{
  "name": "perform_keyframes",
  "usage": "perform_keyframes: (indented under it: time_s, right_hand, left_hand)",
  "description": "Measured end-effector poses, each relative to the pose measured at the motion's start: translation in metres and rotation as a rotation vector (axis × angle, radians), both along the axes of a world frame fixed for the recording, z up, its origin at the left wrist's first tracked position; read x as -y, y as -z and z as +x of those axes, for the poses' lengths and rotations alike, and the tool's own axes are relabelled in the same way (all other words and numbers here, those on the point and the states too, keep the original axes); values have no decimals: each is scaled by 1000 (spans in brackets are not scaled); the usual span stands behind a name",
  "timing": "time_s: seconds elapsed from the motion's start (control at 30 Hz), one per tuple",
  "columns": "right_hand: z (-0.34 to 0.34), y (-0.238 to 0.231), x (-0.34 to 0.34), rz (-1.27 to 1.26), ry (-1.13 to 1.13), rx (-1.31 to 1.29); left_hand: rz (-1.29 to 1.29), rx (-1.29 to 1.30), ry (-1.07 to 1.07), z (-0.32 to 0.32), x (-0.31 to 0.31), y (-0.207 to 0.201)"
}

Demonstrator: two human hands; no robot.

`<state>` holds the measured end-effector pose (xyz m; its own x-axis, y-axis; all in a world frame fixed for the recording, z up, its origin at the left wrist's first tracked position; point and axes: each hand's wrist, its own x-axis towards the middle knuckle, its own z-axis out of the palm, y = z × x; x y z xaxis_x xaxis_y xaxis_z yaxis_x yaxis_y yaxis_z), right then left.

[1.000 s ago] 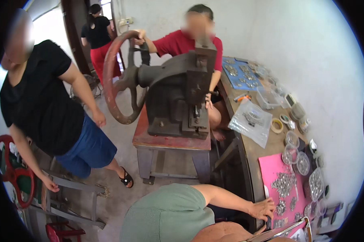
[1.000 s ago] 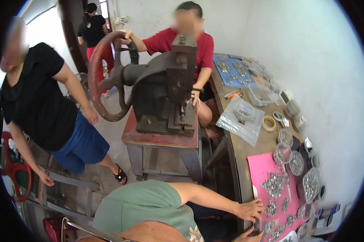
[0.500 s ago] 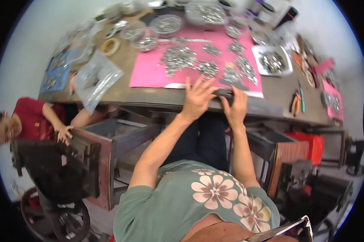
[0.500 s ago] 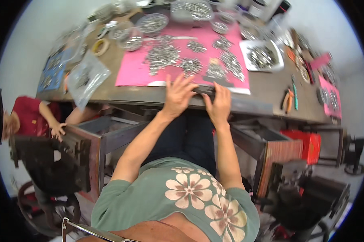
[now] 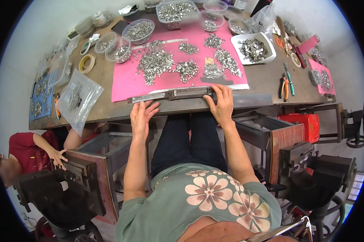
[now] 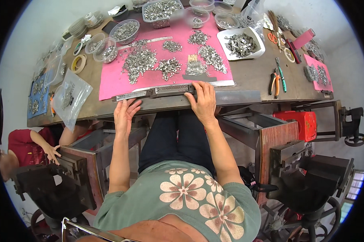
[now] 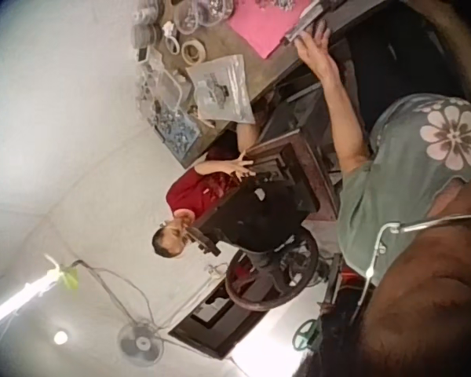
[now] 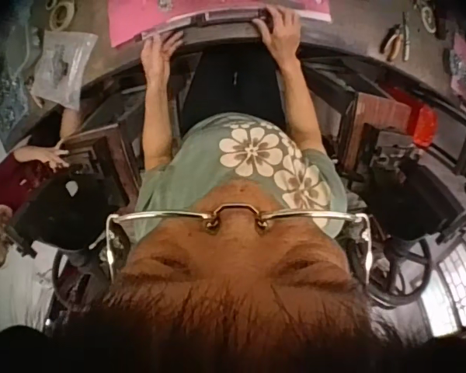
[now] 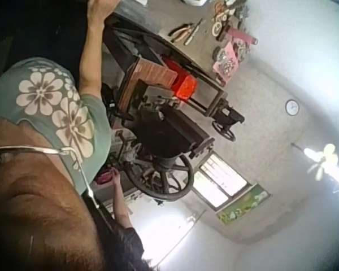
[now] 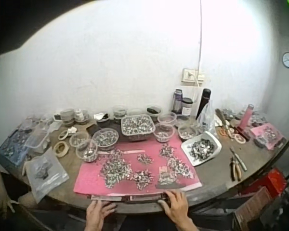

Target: The person operates a manual press machine by placing a metal piece into the press and turning the wheel. Afterward, the person sits at a workbench and fits small metal pieces one by one into a metal strip holder by hand.

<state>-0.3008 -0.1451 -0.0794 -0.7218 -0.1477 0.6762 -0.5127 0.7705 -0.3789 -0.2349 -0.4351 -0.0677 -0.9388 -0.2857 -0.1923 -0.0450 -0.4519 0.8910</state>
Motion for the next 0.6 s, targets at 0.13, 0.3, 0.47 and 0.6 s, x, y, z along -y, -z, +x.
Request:
perform_keyframes:
  time_s: [0.13,0.3,0.47,0.6]
  right_hand:
    - [-2,-3,2,1,2,8]
    - [-3,0,3,-1,-1,12]
    - [-1,-5,-1,1,-1,24]
    - [-8,-14,-6,57,-50,13]
  left_hand:
    - [-31,74,142,-2,-3,-5]
    - [-159,27,235,-5,-28,-2]
    - [-965,-511,-123,-26,-66,-5]
    - [-1228,-612,-113,-45,-78,-9]
